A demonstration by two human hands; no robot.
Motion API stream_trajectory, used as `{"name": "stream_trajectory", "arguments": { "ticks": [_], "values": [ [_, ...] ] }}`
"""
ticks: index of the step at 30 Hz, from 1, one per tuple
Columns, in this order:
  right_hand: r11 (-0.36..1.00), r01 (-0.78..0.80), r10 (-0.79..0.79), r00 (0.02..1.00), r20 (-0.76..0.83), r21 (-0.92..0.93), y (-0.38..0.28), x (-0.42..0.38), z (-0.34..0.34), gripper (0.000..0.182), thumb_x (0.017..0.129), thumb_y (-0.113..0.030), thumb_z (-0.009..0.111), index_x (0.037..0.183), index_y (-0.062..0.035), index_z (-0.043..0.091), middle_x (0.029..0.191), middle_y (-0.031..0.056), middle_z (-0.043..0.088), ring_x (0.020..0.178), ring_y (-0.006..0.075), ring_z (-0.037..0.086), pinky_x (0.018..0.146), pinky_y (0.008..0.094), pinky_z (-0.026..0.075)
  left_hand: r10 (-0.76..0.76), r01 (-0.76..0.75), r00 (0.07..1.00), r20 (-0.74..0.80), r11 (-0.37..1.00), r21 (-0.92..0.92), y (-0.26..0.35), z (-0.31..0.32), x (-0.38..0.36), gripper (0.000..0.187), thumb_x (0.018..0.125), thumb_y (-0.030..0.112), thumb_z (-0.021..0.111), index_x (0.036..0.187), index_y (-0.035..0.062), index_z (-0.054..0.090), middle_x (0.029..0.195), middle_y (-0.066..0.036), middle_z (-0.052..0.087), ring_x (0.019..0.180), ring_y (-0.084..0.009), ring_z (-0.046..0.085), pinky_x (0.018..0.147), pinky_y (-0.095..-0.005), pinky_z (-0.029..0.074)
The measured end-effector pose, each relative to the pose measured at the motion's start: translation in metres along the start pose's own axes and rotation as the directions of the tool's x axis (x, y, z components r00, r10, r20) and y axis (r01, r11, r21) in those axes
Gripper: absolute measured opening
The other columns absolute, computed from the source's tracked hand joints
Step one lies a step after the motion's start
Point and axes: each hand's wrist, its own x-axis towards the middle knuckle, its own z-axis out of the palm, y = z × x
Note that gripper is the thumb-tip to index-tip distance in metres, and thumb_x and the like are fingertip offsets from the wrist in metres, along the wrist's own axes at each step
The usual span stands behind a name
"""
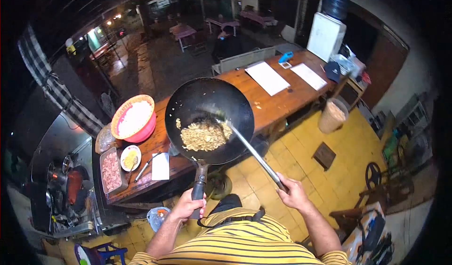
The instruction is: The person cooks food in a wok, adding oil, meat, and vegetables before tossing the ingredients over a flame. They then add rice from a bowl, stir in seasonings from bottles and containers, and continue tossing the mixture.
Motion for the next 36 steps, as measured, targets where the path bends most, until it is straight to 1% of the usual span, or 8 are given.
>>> {"name": "stream_trajectory", "arguments": {
  "ticks": [2, 6, 7, 10, 15, 26, 31, 36],
  "values": [
    [0.985, 0.17, -0.17, 0.947, -0.272, -0.024, 0.019, 0.056, 0.024, 0.059, 0.076, -0.006, 0.063, 0.133, -0.0052, 0.049, 0.078, 0.0175, 0.06, 0.069, 0.0303, 0.061, 0.067, 0.0362, 0.05, 0.018, -0.016, 0.995, -0.099, 1.0, 0.019, 0.022, -0.002, 0.021, 0.023, 0.08, 0.0, 0.061, 0.098, 0.0019, 0.046, 0.072, -0.007, 0.055, 0.054, -0.0152, 0.057, 0.047, -0.0315, 0.051],
    [0.995, -0.009, -0.001, 0.995, 0.098, 0.098, 0.016, 0.135, 0.023, 0.06, 0.078, -0.006, 0.062, 0.136, -0.0056, 0.047, 0.093, 0.019, 0.064, 0.083, 0.0262, 0.064, 0.077, 0.0352, 0.051, 0.041, -0.044, 0.98, -0.195, 0.999, -0.015, 0.049, -0.025, 0.067, 0.025, 0.08, 0.0, 0.061, 0.099, 0.0019, 0.046, 0.072, -0.006, 0.055, 0.054, -0.0147, 0.056, 0.048, -0.0307, 0.05],
    [0.965, 0.103, -0.123, 0.99, 0.07, 0.241, 0.036, 0.151, 0.035, 0.059, 0.078, -0.008, 0.061, 0.135, -0.0073, 0.047, 0.098, 0.024, 0.064, 0.093, 0.0385, 0.064, 0.083, 0.0404, 0.051, 0.049, -0.049, 0.97, -0.238, 0.999, 0.009, 0.051, -0.036, 0.078, 0.024, 0.08, 0.001, 0.061, 0.099, 0.0022, 0.046, 0.072, -0.006, 0.055, 0.054, -0.0144, 0.056, 0.047, -0.0304, 0.05],
    [0.95, 0.194, -0.203, 0.979, 0.015, 0.245, 0.031, 0.205, 0.023, 0.06, 0.077, -0.008, 0.063, 0.135, -0.0074, 0.048, 0.105, 0.0244, 0.063, 0.098, 0.0386, 0.063, 0.086, 0.0392, 0.051, 0.085, -0.069, 0.952, -0.293, 0.996, 0.062, 0.065, -0.059, 0.112, 0.02, 0.081, -0.002, 0.057, 0.097, 0.002, 0.046, 0.068, -0.006, 0.055, 0.051, -0.0153, 0.055, 0.046, -0.0301, 0.049],
    [0.97, 0.197, -0.198, 0.98, 0.005, -0.143, 0.033, 0.272, 0.03, 0.06, 0.076, -0.005, 0.059, 0.135, -0.0121, 0.048, 0.097, 0.0219, 0.063, 0.088, 0.0395, 0.062, 0.079, 0.046, 0.052, 0.166, -0.082, 0.921, -0.352, 0.967, 0.241, 0.101, -0.064, 0.147, 0.013, 0.082, 0.0, 0.056, 0.091, 0.0021, 0.047, 0.064, -0.006, 0.055, 0.051, -0.015, 0.055, 0.048, -0.0281, 0.048],
    [0.855, 0.49, -0.488, 0.871, 0.052, -0.173, 0.078, 0.321, 0.053, 0.067, 0.082, -0.006, 0.058, 0.144, -0.0112, 0.034, 0.093, 0.0204, 0.058, 0.077, 0.0393, 0.06, 0.067, 0.046, 0.051, 0.129, 0.0, 0.88, -0.456, 0.962, 0.272, 0.1, -0.057, 0.182, 0.018, 0.077, 0.004, 0.066, 0.092, -0.0002, 0.056, 0.064, -0.004, 0.059, 0.054, -0.0121, 0.057, 0.05, -0.0276, 0.046],
    [0.845, 0.468, -0.417, 0.88, 0.229, -0.258, 0.136, 0.321, -0.005, 0.062, 0.08, -0.007, 0.057, 0.14, -0.018, 0.043, 0.087, 0.0167, 0.055, 0.071, 0.0366, 0.059, 0.063, 0.0475, 0.051, 0.157, 0.026, 0.821, -0.55, 0.95, 0.311, 0.117, -0.029, 0.18, 0.024, 0.077, 0.004, 0.066, 0.097, -0.0028, 0.056, 0.068, -0.005, 0.059, 0.055, -0.0129, 0.058, 0.052, -0.0291, 0.047],
    [0.858, 0.415, -0.395, 0.91, 0.126, -0.302, 0.131, 0.343, -0.023, 0.058, 0.081, -0.009, 0.06, 0.136, -0.0211, 0.048, 0.08, 0.0125, 0.054, 0.067, 0.0327, 0.059, 0.06, 0.0439, 0.05, 0.139, 0.128, 0.781, -0.609, 0.919, 0.374, 0.122, -0.013, 0.184, 0.031, 0.077, 0.007, 0.065, 0.105, -0.0012, 0.054, 0.07, -0.006, 0.059, 0.057, -0.0146, 0.06, 0.053, -0.0303, 0.049]
  ]
}}
